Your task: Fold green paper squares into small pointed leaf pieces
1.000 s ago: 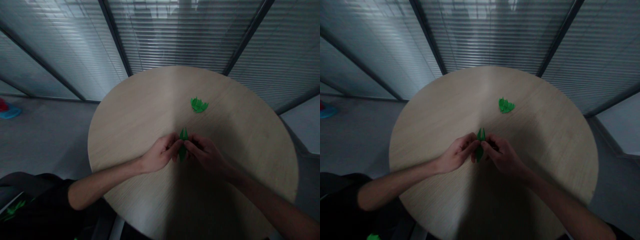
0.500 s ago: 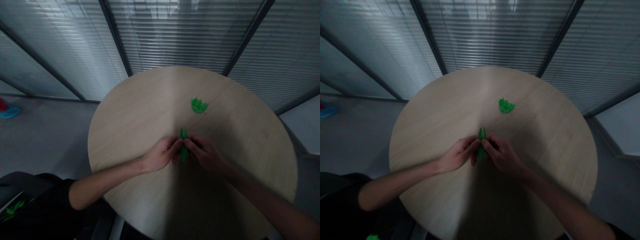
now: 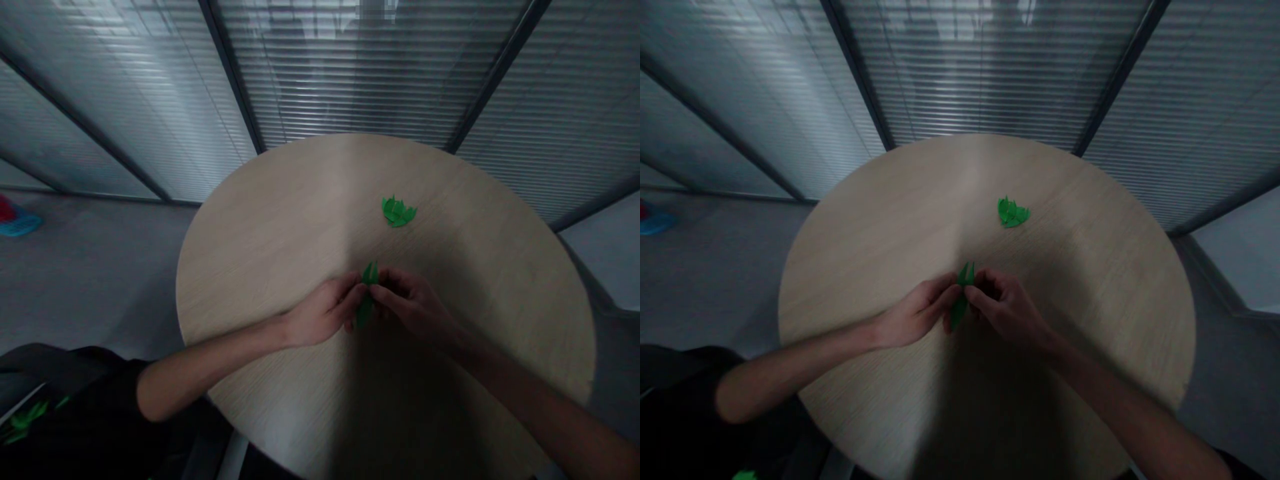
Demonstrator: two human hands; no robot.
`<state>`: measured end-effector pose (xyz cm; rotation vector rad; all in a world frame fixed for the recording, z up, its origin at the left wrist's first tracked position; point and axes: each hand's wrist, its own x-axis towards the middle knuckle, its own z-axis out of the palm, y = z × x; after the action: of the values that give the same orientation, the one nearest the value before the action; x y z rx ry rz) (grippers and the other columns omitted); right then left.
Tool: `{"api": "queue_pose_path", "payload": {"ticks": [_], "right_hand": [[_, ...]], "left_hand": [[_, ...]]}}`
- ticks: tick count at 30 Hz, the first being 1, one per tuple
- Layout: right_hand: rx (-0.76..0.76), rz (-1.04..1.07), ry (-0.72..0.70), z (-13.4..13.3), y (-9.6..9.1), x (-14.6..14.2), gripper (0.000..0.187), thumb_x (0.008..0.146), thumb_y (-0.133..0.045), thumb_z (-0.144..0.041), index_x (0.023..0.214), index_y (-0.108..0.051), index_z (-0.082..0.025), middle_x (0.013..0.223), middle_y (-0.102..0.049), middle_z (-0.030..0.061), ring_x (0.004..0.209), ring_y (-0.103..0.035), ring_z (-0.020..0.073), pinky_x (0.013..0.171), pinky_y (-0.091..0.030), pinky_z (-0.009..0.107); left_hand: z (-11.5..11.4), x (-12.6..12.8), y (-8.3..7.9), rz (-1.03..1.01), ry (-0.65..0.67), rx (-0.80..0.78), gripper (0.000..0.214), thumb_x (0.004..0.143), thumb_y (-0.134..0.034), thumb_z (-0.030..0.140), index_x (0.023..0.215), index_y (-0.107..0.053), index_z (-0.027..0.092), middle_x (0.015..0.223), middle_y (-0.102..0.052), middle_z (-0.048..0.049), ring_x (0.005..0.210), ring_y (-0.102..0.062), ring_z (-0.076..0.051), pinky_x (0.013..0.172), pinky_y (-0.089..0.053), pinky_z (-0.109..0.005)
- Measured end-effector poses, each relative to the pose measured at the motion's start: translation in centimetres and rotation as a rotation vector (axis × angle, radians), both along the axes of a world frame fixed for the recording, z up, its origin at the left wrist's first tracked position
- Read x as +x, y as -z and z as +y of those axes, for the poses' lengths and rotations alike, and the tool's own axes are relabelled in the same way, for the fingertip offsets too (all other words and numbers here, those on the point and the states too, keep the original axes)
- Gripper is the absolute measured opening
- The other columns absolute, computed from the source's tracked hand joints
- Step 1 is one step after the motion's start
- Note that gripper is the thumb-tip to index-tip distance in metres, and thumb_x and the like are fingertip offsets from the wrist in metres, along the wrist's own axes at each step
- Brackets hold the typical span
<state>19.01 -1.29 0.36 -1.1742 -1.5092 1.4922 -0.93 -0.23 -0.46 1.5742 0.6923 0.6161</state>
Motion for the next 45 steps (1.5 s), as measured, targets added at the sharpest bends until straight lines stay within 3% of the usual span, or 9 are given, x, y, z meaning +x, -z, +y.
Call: {"api": "queue_pose_path", "payload": {"ticks": [7, 14, 22, 25, 30, 33, 39, 42, 45], "right_hand": [[0.017, 0.023, 0.003, 0.0, -0.2, 0.0, 0.023, 0.091, -0.067, -0.041, 0.082, -0.062, -0.02, 0.07, -0.06, -0.0014, 0.062, -0.056, 0.0124, 0.057, -0.044, 0.025], [0.006, 0.07, -0.026, -0.2, -0.1, 0.0, 0.016, 0.084, -0.074, -0.032, 0.09, -0.064, -0.021, 0.078, -0.066, -0.0015, 0.069, -0.062, 0.013, 0.061, -0.048, 0.024], [0.067, 0.037, 0.069, 0.2, -0.2, 0.2, 0.019, 0.083, -0.075, -0.036, 0.082, -0.061, -0.021, 0.073, -0.073, 0.0012, 0.068, -0.072, 0.0172, 0.062, -0.057, 0.027], [0.202, -0.047, 0.066, 0.1, -0.1, 0.3, 0.013, 0.086, -0.072, -0.031, 0.086, -0.064, -0.021, 0.076, -0.074, 0.0014, 0.07, -0.073, 0.0172, 0.064, -0.058, 0.027], [0.701, -0.296, 0.073, -0.1, -0.1, 0.6, 0.014, 0.09, -0.068, -0.018, 0.103, -0.068, -0.022, 0.093, -0.077, 0.0031, 0.083, -0.074, 0.0176, 0.078, -0.059, 0.03], [0.783, -0.355, 0.024, -0.1, -0.1, 0.8, 0.013, 0.094, -0.067, -0.02, 0.106, -0.07, -0.022, 0.095, -0.078, 0.0031, 0.083, -0.074, 0.0171, 0.079, -0.059, 0.029], [0.509, -0.229, 0.054, -0.3, 0.1, 0.4, 0.01, 0.095, -0.068, -0.03, 0.091, -0.071, -0.021, 0.081, -0.078, 0.0018, 0.072, -0.075, 0.0167, 0.068, -0.059, 0.027], [0.234, -0.064, 0.035, -0.4, 0.0, 0.0, 0.018, 0.096, -0.067, -0.037, 0.09, -0.069, -0.02, 0.081, -0.078, 0.0035, 0.074, -0.076, 0.0177, 0.068, -0.061, 0.028], [0.079, 0.05, 0.016, -0.4, 0.0, -0.2, 0.024, 0.095, -0.069, -0.043, 0.092, -0.07, -0.019, 0.084, -0.079, 0.0053, 0.076, -0.076, 0.0179, 0.071, -0.062, 0.03]], "left_hand": [[0.2, -0.2, -0.1, 0.025, -0.017, 0.082, 0.032, 0.11, -0.038, 0.039, 0.098, -0.055, 0.015, 0.08, -0.059, -0.0022, 0.064, -0.057, -0.011, 0.056, -0.05, -0.022], [0.5, -0.8, -0.8, 0.191, -0.033, 0.451, 0.023, 0.104, -0.044, 0.026, 0.085, -0.054, 0.017, 0.072, -0.055, 0.0005, 0.061, -0.049, -0.011, 0.054, -0.04, -0.024], [0.4, -1.0, -0.3, 0.098, -0.156, 0.362, 0.014, 0.102, -0.056, 0.027, 0.102, -0.062, 0.014, 0.076, -0.069, -0.0017, 0.063, -0.062, -0.011, 0.058, -0.047, -0.023], [0.5, -1.1, -0.4, 0.125, -0.214, 0.391, 0.013, 0.101, -0.058, 0.025, 0.097, -0.064, 0.014, 0.072, -0.066, -0.0002, 0.061, -0.06, -0.011, 0.057, -0.046, -0.022], [0.6, -1.2, -0.5, 0.141, -0.272, 0.561, 0.007, 0.096, -0.064, 0.021, 0.094, -0.067, 0.015, 0.072, -0.06, 0.0018, 0.062, -0.054, -0.009, 0.055, -0.042, -0.02], [0.5, -1.2, -0.5, 0.137, -0.281, 0.543, 0.004, 0.093, -0.066, 0.019, 0.093, -0.067, 0.015, 0.071, -0.059, 0.0025, 0.061, -0.053, -0.008, 0.054, -0.041, -0.019], [0.3, -0.9, -0.7, 0.031, -0.286, 0.198, 0.012, 0.093, -0.068, 0.026, 0.093, -0.064, 0.014, 0.063, -0.061, 0.0034, 0.054, -0.059, -0.009, 0.049, -0.045, -0.018], [0.5, -0.7, -0.8, -0.043, -0.291, 0.129, 0.017, 0.092, -0.07, 0.029, 0.088, -0.062, 0.014, 0.068, -0.064, 0.0015, 0.056, -0.064, -0.01, 0.05, -0.05, -0.018], [0.6, -0.4, -0.6, -0.108, -0.304, 0.1, 0.021, 0.094, -0.069, 0.03, 0.081, -0.06, 0.015, 0.071, -0.066, 0.0, 0.06, -0.068, -0.011, 0.053, -0.056, -0.019]]}}
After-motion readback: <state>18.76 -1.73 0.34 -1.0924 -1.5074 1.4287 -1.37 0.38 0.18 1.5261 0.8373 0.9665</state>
